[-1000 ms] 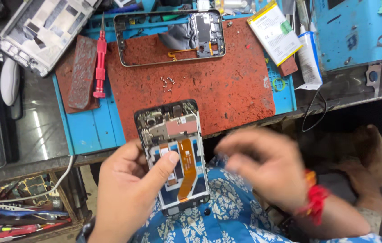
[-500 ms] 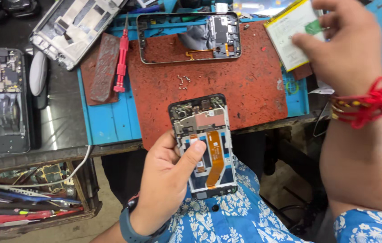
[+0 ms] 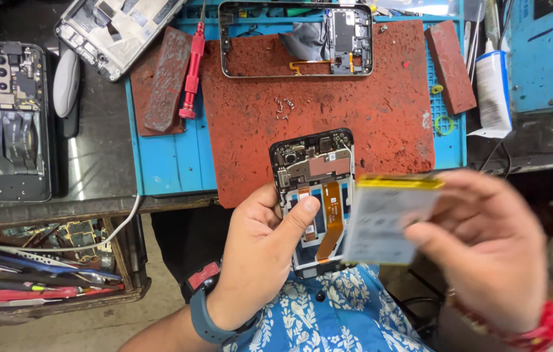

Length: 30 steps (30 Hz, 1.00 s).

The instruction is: The person connects internal ribbon cables to a mobile phone chassis, inserts a battery, applies adhesive from a tube to the frame edges, and uses a thin tool to clear the perimeter before seating the display assembly.

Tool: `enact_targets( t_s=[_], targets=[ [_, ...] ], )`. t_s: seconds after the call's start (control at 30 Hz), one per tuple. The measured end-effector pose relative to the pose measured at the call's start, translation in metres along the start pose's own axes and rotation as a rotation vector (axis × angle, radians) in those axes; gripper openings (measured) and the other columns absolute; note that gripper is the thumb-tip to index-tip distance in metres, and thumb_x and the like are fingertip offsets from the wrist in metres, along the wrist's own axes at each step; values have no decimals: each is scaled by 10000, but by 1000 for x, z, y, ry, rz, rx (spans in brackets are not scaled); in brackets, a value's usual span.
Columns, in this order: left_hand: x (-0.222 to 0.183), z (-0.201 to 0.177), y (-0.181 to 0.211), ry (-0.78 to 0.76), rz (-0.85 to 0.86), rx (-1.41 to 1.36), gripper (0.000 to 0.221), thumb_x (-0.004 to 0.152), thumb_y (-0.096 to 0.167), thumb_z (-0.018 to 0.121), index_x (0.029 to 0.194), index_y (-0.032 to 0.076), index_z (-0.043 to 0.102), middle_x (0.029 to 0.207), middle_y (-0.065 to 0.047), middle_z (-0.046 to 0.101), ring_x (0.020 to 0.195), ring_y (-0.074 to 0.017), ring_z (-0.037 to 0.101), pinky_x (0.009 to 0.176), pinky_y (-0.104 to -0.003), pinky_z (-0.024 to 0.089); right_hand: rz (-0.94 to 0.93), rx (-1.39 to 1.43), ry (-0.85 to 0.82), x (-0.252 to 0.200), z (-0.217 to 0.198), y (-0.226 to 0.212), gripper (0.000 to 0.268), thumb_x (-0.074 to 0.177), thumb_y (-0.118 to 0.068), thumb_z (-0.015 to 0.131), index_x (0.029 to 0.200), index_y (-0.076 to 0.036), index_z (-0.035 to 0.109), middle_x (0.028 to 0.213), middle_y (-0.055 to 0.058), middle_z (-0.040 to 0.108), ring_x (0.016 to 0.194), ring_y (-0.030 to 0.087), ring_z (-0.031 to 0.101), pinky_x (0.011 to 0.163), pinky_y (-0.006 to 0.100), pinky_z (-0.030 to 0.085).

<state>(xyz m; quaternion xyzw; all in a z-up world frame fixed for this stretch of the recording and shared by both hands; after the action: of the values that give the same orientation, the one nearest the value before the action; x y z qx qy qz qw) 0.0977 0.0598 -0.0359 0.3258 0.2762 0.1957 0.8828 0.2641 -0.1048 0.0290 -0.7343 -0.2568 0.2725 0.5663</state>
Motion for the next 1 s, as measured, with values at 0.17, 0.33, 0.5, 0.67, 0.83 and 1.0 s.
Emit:
enact_targets(
  t_s=[0.17, 0.33, 0.5, 0.67, 0.83, 1.0],
  targets=[
    [-2, 4, -3, -63, 25, -50, 246, 1059, 57, 588, 1262, -78, 615, 1127, -101, 736, 989, -116, 693, 895, -280, 566, 123, 48, -90, -10, 33, 12, 551, 836, 85, 720, 1351, 55, 525, 1090, 202, 764, 943, 187, 750, 791, 296, 620],
    [-8, 7, -3, -115, 9, -90, 401, 1028, 3, 518, 1422, -66, 491, 1241, -128, 684, 1093, -125, 673, 971, -288, 549, 127, -47, -126, -5, 35, 11, 546, 840, 71, 723, 1356, 66, 546, 1083, 203, 771, 941, 179, 753, 790, 294, 629],
    [-12, 6, -7, -142, 4, -82, 433, 1029, -29, 495, 1458, -84, 468, 1238, -139, 665, 1106, -128, 649, 988, -296, 536, 171, -72, -145, -4, 40, 13, 555, 828, 64, 728, 1356, 71, 559, 1065, 194, 784, 909, 170, 761, 752, 292, 632],
    [-14, 8, -7, -147, -14, -53, 431, 1015, -24, 486, 1444, -67, 475, 1226, -117, 669, 1096, -111, 653, 986, -283, 535, 154, -94, -170, -4, 44, 15, 572, 831, 63, 732, 1374, 71, 554, 1047, 189, 786, 889, 162, 758, 739, 282, 632],
    [-15, 7, -8, -143, -15, -10, 388, 1032, -16, 507, 1416, -74, 512, 1209, -121, 673, 1083, -112, 646, 986, -288, 531, 125, -83, -157, -5, 46, 17, 548, 826, 56, 749, 1346, 75, 578, 1037, 180, 779, 891, 152, 756, 751, 275, 640],
    [-15, 7, -11, -148, -20, -70, 362, 1027, -10, 514, 1385, -64, 516, 1219, -97, 667, 1109, -104, 638, 1013, -291, 523, 71, -242, -132, -5, 48, 12, 478, 801, 35, 782, 1259, 76, 652, 1018, 159, 800, 875, 153, 773, 749, 272, 650]
  ],
)
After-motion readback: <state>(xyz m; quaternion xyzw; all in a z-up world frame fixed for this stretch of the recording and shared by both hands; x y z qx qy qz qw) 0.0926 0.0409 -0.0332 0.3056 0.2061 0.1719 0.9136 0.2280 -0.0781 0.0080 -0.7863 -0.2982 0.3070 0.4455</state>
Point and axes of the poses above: each hand's wrist, its own x-axis towards the middle knuckle, its own z-axis out of the palm, y = z × x, the point moved 6 cm from there along x, towards the middle knuckle
